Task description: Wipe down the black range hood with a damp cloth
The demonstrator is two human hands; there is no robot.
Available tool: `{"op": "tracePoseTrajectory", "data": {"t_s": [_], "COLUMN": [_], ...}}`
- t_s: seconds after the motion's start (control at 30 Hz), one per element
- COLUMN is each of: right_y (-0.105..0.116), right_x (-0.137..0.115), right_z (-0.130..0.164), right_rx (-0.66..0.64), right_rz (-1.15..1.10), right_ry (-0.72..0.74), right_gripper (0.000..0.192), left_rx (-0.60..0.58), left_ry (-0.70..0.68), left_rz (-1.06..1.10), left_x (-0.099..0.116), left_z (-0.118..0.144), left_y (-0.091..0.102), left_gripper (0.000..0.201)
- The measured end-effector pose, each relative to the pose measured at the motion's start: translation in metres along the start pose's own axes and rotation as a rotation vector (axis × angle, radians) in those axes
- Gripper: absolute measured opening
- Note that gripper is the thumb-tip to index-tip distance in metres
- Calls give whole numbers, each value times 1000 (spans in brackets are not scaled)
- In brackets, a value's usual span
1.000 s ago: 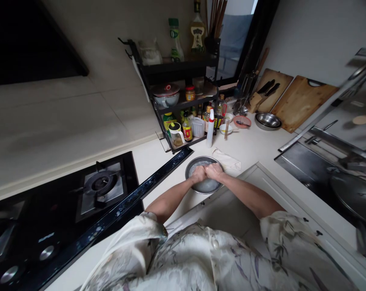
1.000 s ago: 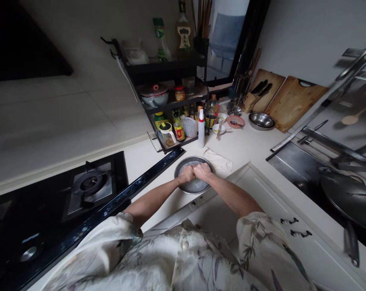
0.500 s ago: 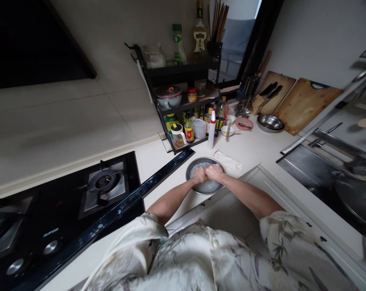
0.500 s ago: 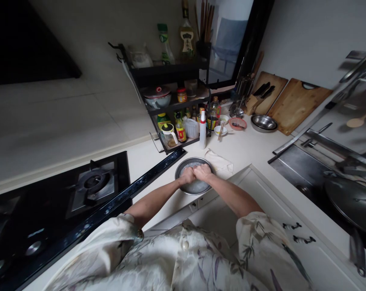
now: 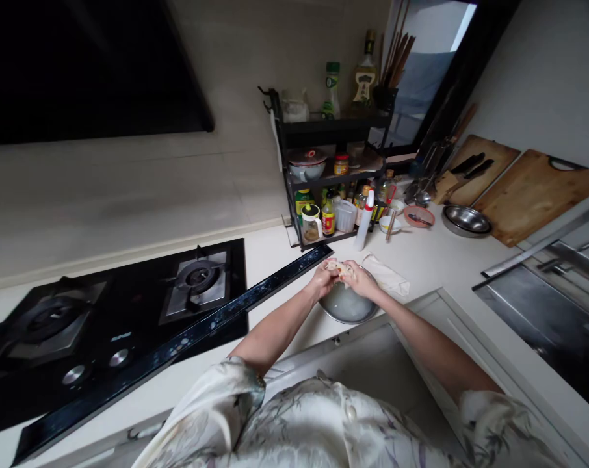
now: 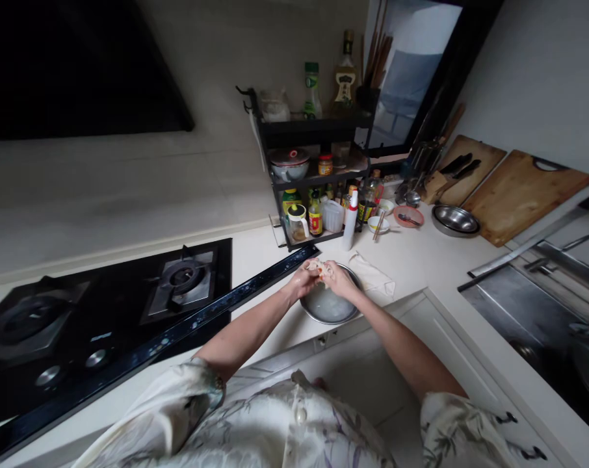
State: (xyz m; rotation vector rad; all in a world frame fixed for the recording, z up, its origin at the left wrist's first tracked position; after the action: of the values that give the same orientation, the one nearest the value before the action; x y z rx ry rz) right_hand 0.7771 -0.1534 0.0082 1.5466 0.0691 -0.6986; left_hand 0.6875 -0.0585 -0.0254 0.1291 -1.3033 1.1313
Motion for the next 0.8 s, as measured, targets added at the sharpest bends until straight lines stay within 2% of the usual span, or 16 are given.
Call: {"op": "tracePoseTrajectory", "data": {"t_s": [0.1,0.17,0.3,0.37,0.47,0.57,0.63,0.67,0.73,0.8], "right_y": [-9,-13,-8,-7,-15,-36,-59,-76,-117,-156], "right_x": [-14,-32,-64,-84,-129,-189,-239,-269,-340,-408], "right_z": [-2,-1,0,-4,-13,-18,-13,-9,4,23], "right_rx": [31,39,147,201,242,280,249,177,-54,-219], "right_rz": [-563,-788,-886,-885,-877,-864,-873,-912,-1078,-1276], "right_ry": [-173,-194,-238,-251,-241,-265,-280,-266,-160,-44], "right_gripper": [43,47,56,57,52,47,60,69,79,75], "left_rx": [94,131,140,115,73,52,38,29,30,105], "left_ry": [-41,-57,-85,-84,-86,-131,-160,-169,-173,-216], "left_rz": [97,127,126,91,39,70,140,173,282,495], "left_x": [23,39,73,90,121,159,179,185,188,182], "left_z": [2,8,39,64,112,165,197,210,231,246], "left_y": [11,22,59,88,144,205,240,255,278,301], "left_gripper": [43,39,21,14,12,7,12,18,27,30]}}
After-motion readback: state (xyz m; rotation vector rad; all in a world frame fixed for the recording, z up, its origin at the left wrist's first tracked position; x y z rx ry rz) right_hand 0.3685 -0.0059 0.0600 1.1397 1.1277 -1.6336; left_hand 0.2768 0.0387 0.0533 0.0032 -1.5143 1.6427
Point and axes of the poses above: each hand's wrist, its own z-axis away from the middle knuckle, its own y-axis out of the back of the hand, x = y × z, the point moved 7 cm from there along -z, towards the middle knuckle, and after that the axes turned 13 degrees about z, right-handed, at the moved point
